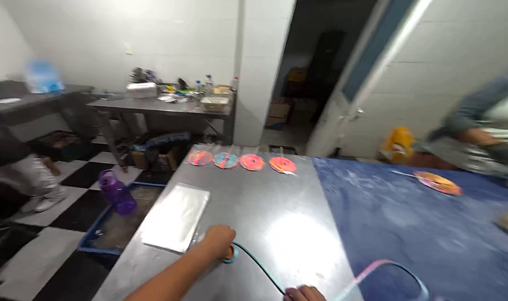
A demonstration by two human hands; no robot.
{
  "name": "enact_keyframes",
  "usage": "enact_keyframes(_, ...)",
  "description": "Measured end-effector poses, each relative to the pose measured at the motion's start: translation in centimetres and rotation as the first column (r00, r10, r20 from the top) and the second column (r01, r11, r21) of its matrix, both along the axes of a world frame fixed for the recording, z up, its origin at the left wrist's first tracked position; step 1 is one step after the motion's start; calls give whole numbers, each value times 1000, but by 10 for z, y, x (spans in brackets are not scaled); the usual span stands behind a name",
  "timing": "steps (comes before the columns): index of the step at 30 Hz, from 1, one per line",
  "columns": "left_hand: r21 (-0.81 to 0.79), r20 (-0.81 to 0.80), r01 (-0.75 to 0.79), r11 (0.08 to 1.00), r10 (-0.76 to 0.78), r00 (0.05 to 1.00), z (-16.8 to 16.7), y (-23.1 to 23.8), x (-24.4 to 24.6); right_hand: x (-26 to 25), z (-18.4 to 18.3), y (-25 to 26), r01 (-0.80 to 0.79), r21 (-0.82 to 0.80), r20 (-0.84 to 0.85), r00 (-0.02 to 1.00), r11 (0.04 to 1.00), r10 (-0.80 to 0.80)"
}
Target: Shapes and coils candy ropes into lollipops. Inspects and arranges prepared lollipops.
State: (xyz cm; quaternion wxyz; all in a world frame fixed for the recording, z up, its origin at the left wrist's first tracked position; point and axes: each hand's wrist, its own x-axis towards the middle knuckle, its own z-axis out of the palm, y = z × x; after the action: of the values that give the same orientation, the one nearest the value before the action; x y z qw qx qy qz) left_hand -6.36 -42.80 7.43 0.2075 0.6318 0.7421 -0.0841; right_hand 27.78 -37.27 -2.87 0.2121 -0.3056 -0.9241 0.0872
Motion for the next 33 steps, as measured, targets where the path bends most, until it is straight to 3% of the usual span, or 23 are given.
enact_keyframes(2,146,21,219,965,-224,974,-11,-1,-2,-2,-3,-3,20,40,-37,999,999,-19)
enact_keyframes(4,150,-9,324,934,-327,945,-16,-6,2,-3,-10,-3,47,93,-54,998,995,-42)
enact_keyframes(6,68,-68,256,964,-252,965,-17,-9,8,-3,-16,-2,66,155,-67,996,986,-56)
enact_keyframes(10,-202,-183,-67,977,30,983,-6,-7,12,-4,-19,-3,88,169,-60,995,982,-79)
enact_keyframes(13,-234,-195,-145,961,100,976,3,-8,5,-5,-17,-4,88,169,-46,996,982,-81)
enact_keyframes(16,-20,-70,117,993,-118,991,-4,-15,-3,-7,-16,-4,87,170,-36,996,982,-82)
enact_keyframes(18,18,-48,282,959,-281,959,-15,-20,-2,-7,-15,-6,88,168,-34,996,982,-83)
enact_keyframes(19,-20,-71,263,965,-264,962,-15,-23,4,-7,-15,-6,88,164,-30,996,983,-84)
enact_keyframes(21,-140,-137,74,987,-94,986,-8,-25,18,-8,-15,-6,89,164,-23,996,982,-87)
enact_keyframes(24,-307,-235,-231,923,162,958,10,-20,30,-8,-16,-6,89,175,-31,996,981,-85)
enact_keyframes(26,-349,-262,-287,892,201,944,19,-19,29,-8,-15,-5,90,176,-30,996,980,-86)
enact_keyframes(28,-223,-217,-188,957,139,966,16,-24,22,-7,-15,-4,90,171,-28,996,981,-86)
enact_keyframes(29,-109,-167,-55,993,36,985,8,-29,16,-7,-15,-4,90,165,-28,996,982,-87)
enact_keyframes(31,92,-91,206,974,-198,976,-15,-39,7,-8,-14,-5,90,155,-42,996,984,-84)
enact_keyframes(33,81,-106,217,973,-208,972,-26,-48,14,-8,-14,-6,94,149,-44,995,984,-88)
